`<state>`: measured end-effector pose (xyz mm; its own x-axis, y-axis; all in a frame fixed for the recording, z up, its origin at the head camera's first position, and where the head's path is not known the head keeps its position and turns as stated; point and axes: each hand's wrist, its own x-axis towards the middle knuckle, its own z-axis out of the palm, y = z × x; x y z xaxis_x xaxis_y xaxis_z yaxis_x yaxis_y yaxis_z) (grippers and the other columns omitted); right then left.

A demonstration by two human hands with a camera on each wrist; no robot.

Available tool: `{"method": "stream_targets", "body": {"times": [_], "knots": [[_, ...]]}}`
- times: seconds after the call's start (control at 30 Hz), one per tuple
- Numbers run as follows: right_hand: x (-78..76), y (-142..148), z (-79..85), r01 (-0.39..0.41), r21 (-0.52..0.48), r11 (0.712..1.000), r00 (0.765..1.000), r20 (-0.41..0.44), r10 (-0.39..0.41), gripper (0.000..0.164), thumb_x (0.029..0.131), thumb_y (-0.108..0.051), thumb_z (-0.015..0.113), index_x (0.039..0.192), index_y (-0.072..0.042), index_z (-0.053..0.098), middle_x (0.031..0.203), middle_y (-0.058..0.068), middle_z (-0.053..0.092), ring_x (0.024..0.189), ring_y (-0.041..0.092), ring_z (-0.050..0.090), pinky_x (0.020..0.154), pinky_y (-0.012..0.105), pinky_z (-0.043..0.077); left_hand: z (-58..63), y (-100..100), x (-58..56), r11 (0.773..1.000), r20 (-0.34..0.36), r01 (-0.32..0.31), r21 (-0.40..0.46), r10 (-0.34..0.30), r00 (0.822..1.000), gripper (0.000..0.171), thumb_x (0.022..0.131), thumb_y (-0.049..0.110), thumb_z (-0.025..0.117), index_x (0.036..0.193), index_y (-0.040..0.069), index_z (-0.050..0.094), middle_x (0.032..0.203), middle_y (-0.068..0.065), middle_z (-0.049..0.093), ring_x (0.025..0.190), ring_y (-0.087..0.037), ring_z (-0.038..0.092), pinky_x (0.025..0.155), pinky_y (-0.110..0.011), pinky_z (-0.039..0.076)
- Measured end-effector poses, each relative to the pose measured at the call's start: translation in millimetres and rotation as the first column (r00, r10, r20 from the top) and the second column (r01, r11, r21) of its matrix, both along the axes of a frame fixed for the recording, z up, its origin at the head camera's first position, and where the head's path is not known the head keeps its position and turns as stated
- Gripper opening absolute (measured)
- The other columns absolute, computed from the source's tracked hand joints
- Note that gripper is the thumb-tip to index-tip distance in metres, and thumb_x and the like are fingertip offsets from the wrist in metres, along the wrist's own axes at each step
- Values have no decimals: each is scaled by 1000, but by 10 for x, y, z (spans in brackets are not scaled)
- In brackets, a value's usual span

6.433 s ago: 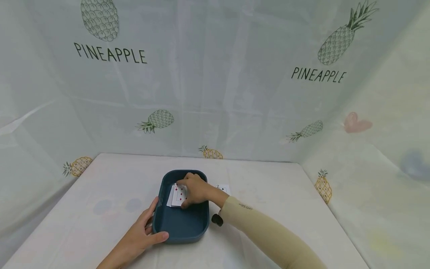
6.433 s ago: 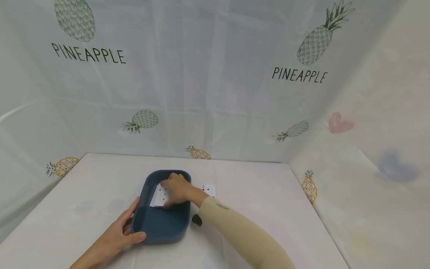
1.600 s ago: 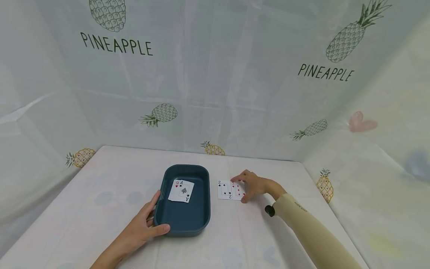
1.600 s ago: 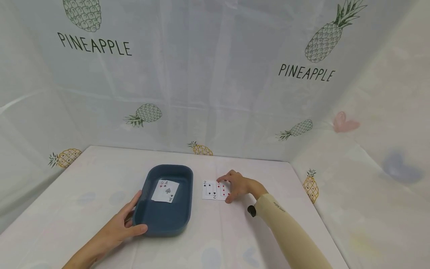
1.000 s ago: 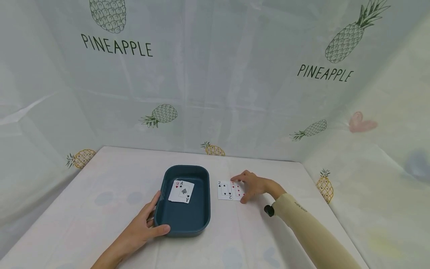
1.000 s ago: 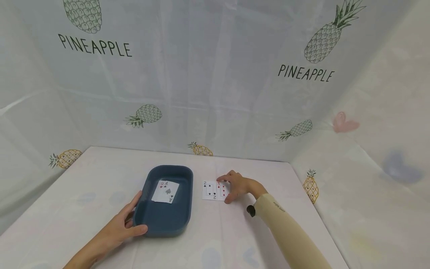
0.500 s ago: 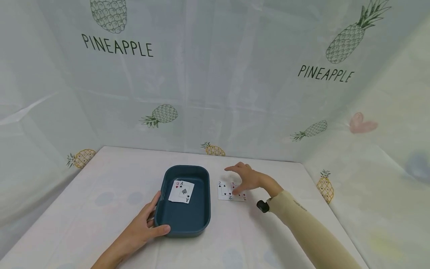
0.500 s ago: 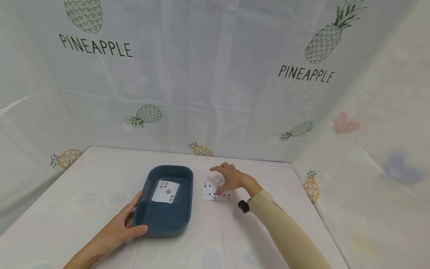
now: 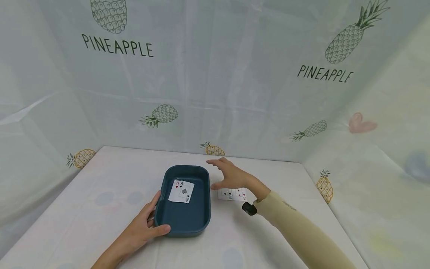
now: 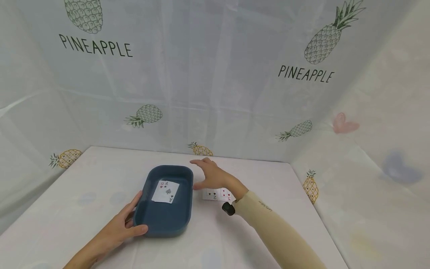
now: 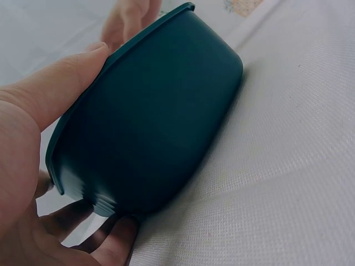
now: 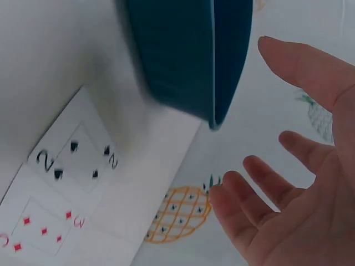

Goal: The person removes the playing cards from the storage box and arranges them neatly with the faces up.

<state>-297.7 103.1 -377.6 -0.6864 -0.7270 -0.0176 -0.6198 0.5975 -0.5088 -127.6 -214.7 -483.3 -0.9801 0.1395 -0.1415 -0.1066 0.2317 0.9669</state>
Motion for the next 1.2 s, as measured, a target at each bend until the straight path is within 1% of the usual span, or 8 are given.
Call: {"method": "stream_targets", "body": {"times": [0.1,0.2,0.33,0.5,0.63,0.87,1.03,1.2], "knots": [[27,-142,-26,-14,-23,1000,1000,0,14,90,91,-27,85,165,-11,37,158,17,43,141,34,48,112,53,49,-3,-5,4,1000,1,-2,4,2,1000,113,92,31,85,172,35,7,173,-24,10,148,-46,43,108,-43,55],[46,-276,-87,-16,-40,999,1000,-5,16,88,91,-26,85,164,-10,39,158,19,45,142,36,47,114,55,48,-2,-7,10,1000,6,-2,13,2,1000,112,92,30,85,172,35,7,173,-24,10,147,-46,46,107,-44,56],[58,-430,-189,-17,-56,998,1000,-23,16,85,91,-27,86,162,-8,42,154,20,48,140,34,48,115,55,47,5,-3,21,1000,17,-2,18,2,1000,112,92,31,85,172,35,7,172,-24,11,145,-44,49,107,-46,56],[83,-575,-274,-40,-70,997,999,5,40,84,91,-24,86,162,-7,42,151,22,50,139,37,51,115,51,48,17,2,22,1000,22,-8,-3,9,1000,112,91,33,86,172,34,8,172,-25,13,144,-44,50,107,-47,56],[78,-671,-358,-58,-50,997,998,10,59,84,92,-24,86,162,-8,43,152,21,51,140,35,52,117,49,48,21,-1,14,1000,18,-9,-22,10,1000,113,91,35,86,172,33,8,172,-25,13,144,-44,49,108,-47,56],[42,-812,-531,-56,51,997,993,-97,61,84,90,-36,87,161,-14,46,149,10,58,135,22,56,115,39,49,15,-25,-2,1000,1,1,-11,-1,1000,111,92,33,85,172,33,9,171,-25,15,144,-43,49,107,-46,56],[63,-862,-580,-28,116,993,983,-175,49,85,88,-43,87,160,-17,49,145,7,61,130,21,60,113,42,50,9,-33,-10,1000,12,7,-2,-7,1000,110,92,34,85,172,35,9,171,-25,14,143,-44,50,105,-45,57],[77,-908,-637,2,178,984,966,-253,44,86,86,-53,87,157,-19,52,145,5,63,131,21,60,115,45,47,-11,-41,-16,1000,8,8,-8,-8,1000,109,92,34,84,172,37,9,172,-24,13,145,-43,49,107,-45,56]]}}
